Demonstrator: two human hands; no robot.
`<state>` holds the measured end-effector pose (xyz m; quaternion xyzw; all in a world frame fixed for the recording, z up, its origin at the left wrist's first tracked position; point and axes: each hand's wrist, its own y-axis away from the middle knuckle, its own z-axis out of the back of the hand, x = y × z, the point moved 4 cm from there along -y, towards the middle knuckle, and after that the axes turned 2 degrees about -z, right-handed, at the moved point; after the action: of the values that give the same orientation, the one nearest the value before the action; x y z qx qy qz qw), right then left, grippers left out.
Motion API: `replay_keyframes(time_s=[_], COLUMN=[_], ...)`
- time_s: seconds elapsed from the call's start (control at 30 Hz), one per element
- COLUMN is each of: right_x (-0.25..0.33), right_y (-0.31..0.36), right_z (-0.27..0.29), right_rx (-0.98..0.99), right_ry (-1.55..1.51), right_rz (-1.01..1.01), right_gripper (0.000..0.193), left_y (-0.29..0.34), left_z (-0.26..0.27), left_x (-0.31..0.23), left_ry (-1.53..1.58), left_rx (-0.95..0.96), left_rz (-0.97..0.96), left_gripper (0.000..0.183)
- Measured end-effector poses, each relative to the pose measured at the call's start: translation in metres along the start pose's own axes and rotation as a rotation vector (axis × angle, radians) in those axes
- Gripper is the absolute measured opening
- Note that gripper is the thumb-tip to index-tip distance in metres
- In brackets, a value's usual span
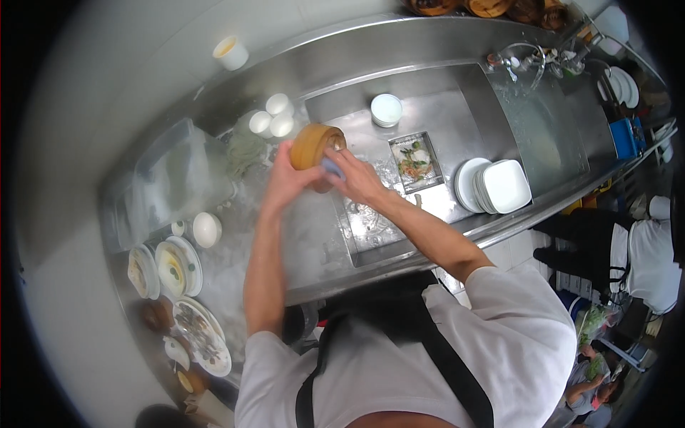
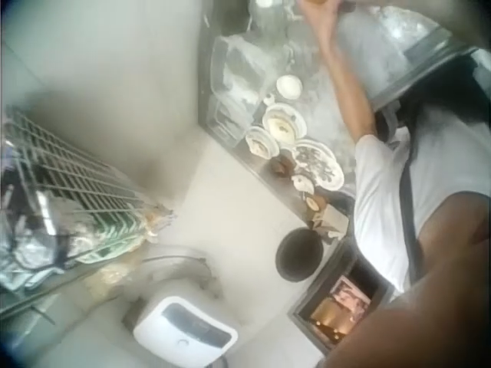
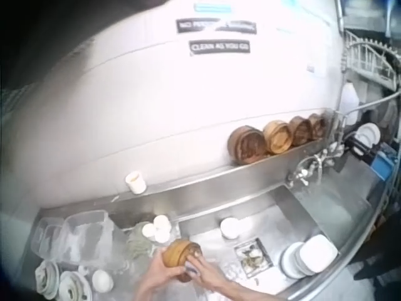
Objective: Washing and rinsing various kitchen items including plates, glasses, and steamer baskets in a commercial sink.
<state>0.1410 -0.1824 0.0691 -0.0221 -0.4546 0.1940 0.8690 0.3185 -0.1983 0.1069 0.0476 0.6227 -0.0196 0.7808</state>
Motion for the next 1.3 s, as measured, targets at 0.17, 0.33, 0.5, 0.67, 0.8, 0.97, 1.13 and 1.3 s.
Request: replay_keyframes(time_s=[0.17,0.33,0.5,0.67,0.8,0.97,1.13,1.3], right_x=[-0.03,-0.027,-0.053,-0.153,-0.02,-0.034,0.019,-0.055], right_y=[-0.007,-0.005,0.004,0.019,0.0,-0.012,0.01,0.032], right_z=[0.022,0.033,0.064,0.055,-0.008,0.001,0.016,0.035], right_rx=[0.072,-0.264,0.028,0.009,-0.241,0.104,0.156,-0.233], right_ry=[0.024,-0.279,0.157,0.248,-0.491,-0.099,0.008,-1.254], right_rz=[-0.012,0.0,-0.165,-0.65,-0.401,-0.363,0.18,-0.666], right_gripper=[0.046,0.033,0.037,0.036,0.035,0.02,0.017,0.033], left_y=[-0.013,-0.017,0.004,0.015,0.024,0.039,0.053,0.067], left_z=[-0.032,-0.049,-0.018,-0.007,-0.03,-0.017,0.023,0.025], left_x=[-0.005,-0.009,0.002,0.021,0.042,0.052,0.059,0.049], left_ry=[0.124,0.178,0.196,-0.172,0.026,0.365,0.67,0.984], left_rx=[0.051,0.017,-0.08,-0.211,-0.17,-0.052,-0.09,-0.041], left_rz=[0.075,0.044,0.04,0.036,0.065,0.063,0.13,0.066], left_gripper=[0.065,0.064,0.065,0.066,0.062,0.043,0.051,0.067])
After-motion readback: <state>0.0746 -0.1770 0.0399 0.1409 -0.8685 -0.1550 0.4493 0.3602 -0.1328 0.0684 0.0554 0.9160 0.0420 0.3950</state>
